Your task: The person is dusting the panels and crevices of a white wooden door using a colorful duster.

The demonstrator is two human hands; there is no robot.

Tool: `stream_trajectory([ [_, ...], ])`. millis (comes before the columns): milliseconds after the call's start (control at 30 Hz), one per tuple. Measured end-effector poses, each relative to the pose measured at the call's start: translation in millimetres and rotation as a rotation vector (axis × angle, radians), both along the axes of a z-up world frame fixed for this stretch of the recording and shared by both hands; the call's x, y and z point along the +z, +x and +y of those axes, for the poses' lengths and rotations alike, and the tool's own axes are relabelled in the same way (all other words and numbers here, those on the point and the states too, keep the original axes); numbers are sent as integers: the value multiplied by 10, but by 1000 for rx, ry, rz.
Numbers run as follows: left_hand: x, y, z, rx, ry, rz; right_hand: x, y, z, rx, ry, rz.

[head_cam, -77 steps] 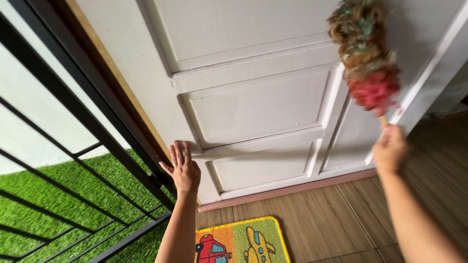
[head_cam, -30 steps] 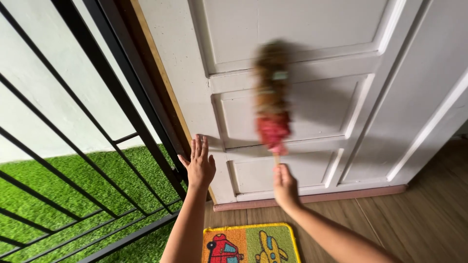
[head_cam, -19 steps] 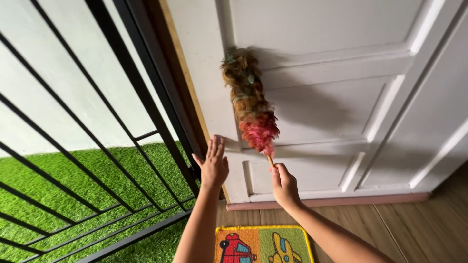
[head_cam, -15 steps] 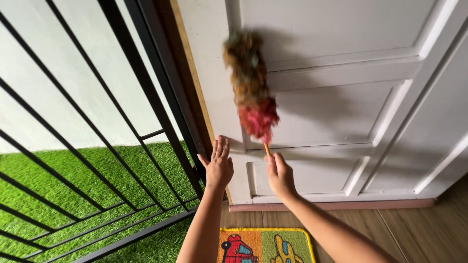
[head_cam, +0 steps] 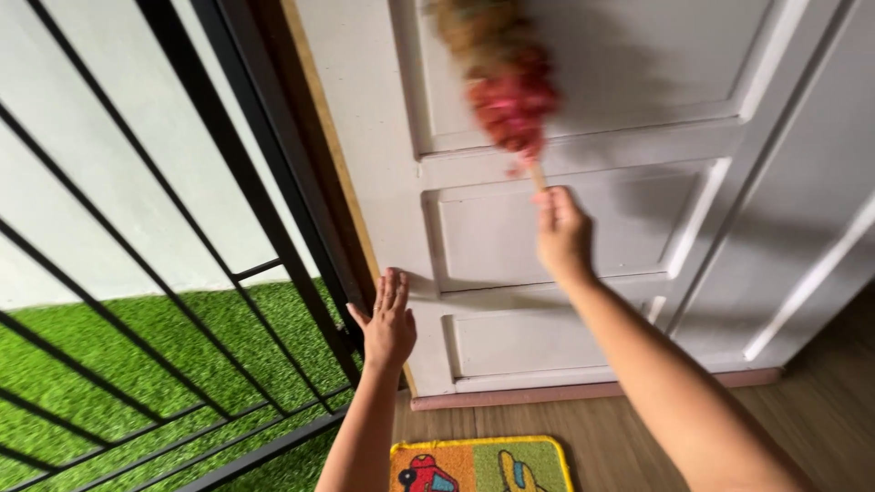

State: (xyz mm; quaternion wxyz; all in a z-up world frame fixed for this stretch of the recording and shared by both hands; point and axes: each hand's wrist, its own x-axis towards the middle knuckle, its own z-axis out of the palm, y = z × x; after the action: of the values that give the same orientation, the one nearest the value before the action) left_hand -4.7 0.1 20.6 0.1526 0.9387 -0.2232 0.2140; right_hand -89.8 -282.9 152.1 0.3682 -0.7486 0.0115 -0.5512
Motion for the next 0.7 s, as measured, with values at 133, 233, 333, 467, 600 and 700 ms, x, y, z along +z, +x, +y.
stream_trajectory([
  [133, -79, 27, -25, 14, -24, -25, -179, -235, -929, -227, -70, -135],
  [233, -193, 93, -94, 34, -17, -112, -226, -426, -1497, -319, 132, -58],
  [333, -207, 90, -187, 66, 2, -123, -182, -552, -1792, -187, 445, -167],
  [467, -244, 93, -326, 86, -3, -131, -218, -764, -1744, -218, 415, -80],
  [600, -323, 107, -403, 117, -32, -135, -873, -834, -1685, -407, 192, 40],
  [700, -370, 129, -437, 132, -63, -176, -1587, -945, -1674, -431, 123, 102],
])
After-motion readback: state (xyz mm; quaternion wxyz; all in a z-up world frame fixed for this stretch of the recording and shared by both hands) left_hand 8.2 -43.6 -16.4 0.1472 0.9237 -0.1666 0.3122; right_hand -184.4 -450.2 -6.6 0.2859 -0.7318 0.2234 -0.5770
